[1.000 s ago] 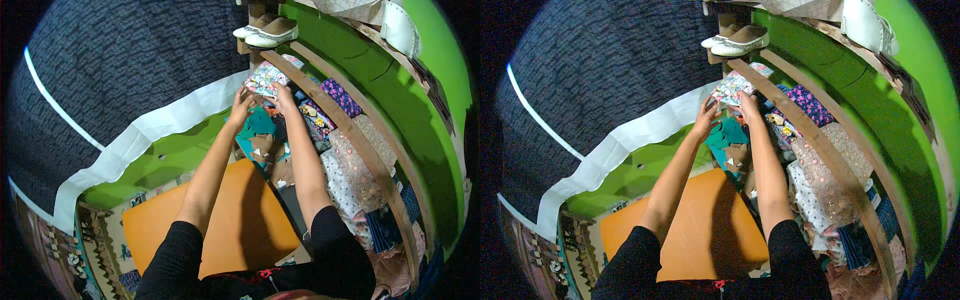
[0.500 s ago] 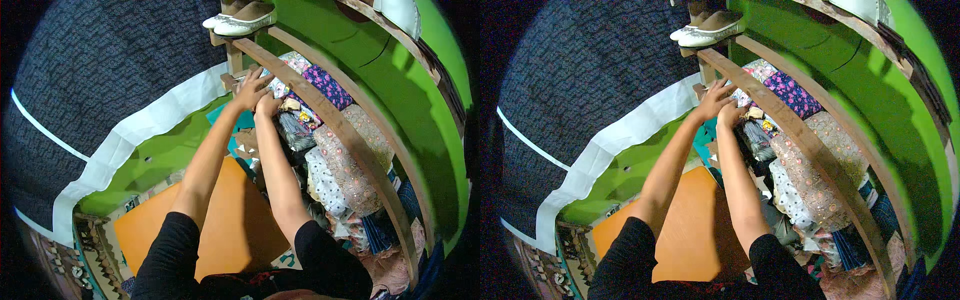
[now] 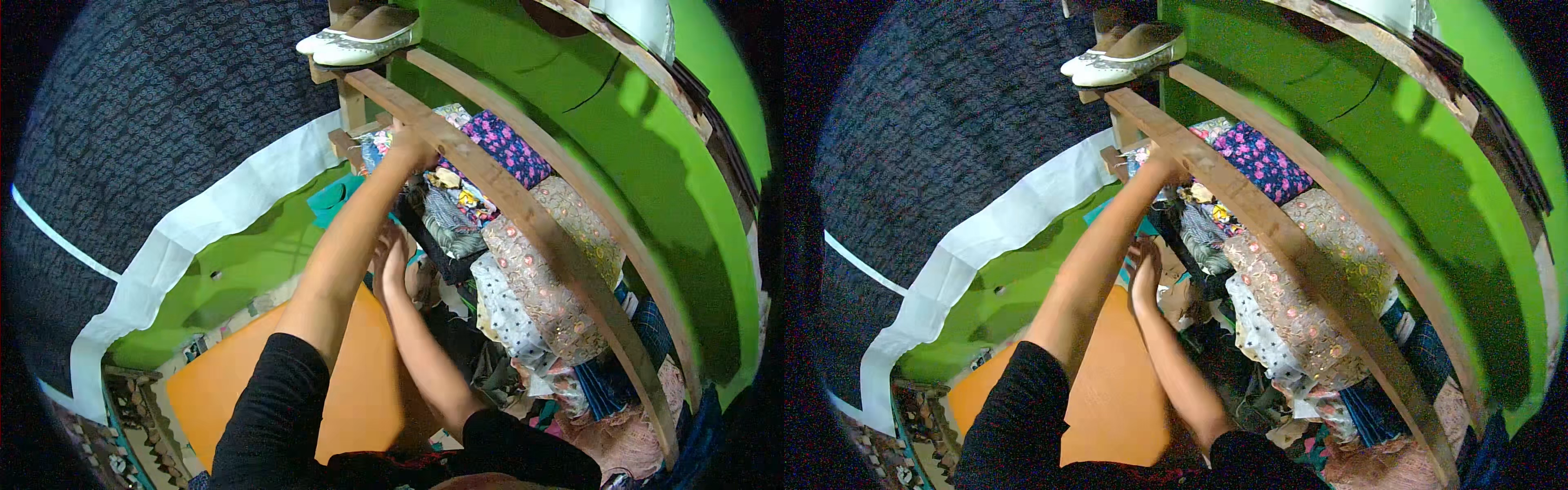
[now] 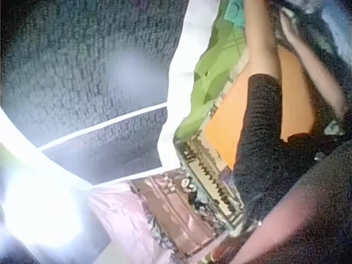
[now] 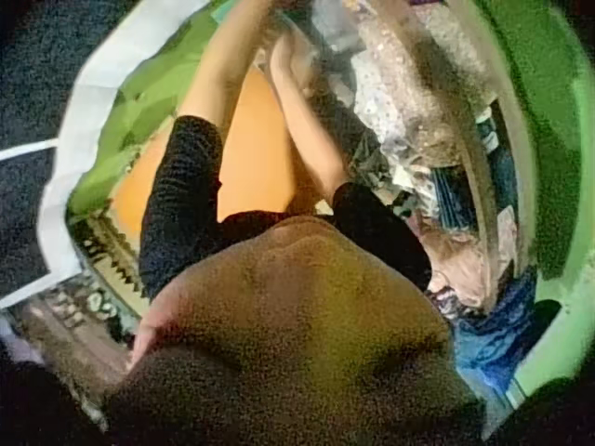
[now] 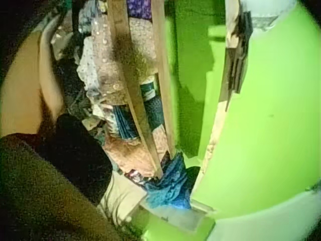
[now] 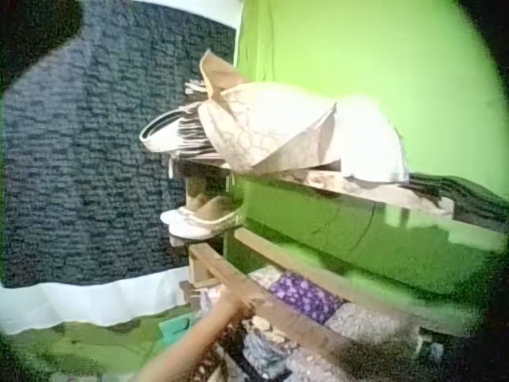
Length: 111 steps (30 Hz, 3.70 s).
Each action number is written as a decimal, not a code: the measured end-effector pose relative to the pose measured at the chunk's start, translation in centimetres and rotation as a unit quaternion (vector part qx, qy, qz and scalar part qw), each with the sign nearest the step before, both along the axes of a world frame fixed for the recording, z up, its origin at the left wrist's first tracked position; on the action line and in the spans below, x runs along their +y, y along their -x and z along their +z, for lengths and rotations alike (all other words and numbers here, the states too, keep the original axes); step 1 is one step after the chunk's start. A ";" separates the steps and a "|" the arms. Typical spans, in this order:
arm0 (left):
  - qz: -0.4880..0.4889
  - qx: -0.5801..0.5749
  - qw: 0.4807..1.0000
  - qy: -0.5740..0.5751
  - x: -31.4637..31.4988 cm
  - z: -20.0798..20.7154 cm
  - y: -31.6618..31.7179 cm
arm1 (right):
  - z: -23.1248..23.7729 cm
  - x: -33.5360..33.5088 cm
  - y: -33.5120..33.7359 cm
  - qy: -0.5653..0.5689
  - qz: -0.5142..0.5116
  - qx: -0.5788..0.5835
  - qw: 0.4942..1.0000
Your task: Fold several pieces of fabric or garments on a table and place them on a shelf.
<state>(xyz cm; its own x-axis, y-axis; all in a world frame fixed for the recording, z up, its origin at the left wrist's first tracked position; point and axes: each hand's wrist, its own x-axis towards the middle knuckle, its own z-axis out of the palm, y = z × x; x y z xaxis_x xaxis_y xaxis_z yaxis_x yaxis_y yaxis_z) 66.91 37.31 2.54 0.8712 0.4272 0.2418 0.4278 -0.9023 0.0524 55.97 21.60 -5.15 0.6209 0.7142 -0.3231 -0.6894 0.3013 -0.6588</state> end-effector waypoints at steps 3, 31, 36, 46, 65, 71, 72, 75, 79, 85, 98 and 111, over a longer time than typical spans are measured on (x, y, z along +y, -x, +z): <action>-0.004 -0.048 0.999 -0.024 -1.4 -1.0 -1.0 | -2.2 -2.7 -0.3 0.022 0.022 -0.115 0.993; 0.114 -0.399 0.838 0.353 -15.3 -8.6 24.4 | -5.2 -9.3 5.8 0.051 0.126 -0.241 0.961; 0.252 -0.395 0.826 0.314 -25.6 -17.8 36.2 | -8.6 -13.0 12.0 0.068 0.291 -0.260 0.918; 0.436 -0.456 0.603 0.489 -46.4 -19.9 54.5 | -12.6 -25.1 26.6 0.053 0.704 -0.343 0.620; 0.729 -0.460 0.405 0.305 -77.5 -20.9 76.3 | -11.1 -45.4 53.8 -0.163 0.857 -0.376 0.311; 0.719 -0.515 0.280 0.374 -79.1 -20.8 76.7 | -15.1 -43.3 59.5 -0.237 0.818 -0.419 0.315; 0.697 -0.534 0.291 0.379 -79.7 -22.0 76.9 | -14.8 -43.1 60.8 -0.181 0.837 -0.414 0.307; 0.661 -0.597 0.254 0.379 -78.9 -23.3 78.1 | -18.2 -40.5 65.7 -0.154 0.815 -0.459 0.319; 0.657 -0.607 0.211 0.395 -76.0 -23.5 82.1 | -20.8 -38.0 71.8 -0.239 0.741 -0.540 0.318; 0.677 -0.618 0.216 0.335 -72.4 -26.5 86.3 | -20.7 -36.2 76.5 -0.121 0.696 -0.659 0.256; 0.672 -0.652 0.157 0.315 -71.1 -37.4 86.6 | -20.0 -31.6 79.5 -0.111 0.728 -0.644 0.207; 0.617 -0.703 0.169 0.311 -67.8 -31.2 86.7 | -10.1 -29.5 79.1 -0.040 0.818 -0.284 0.498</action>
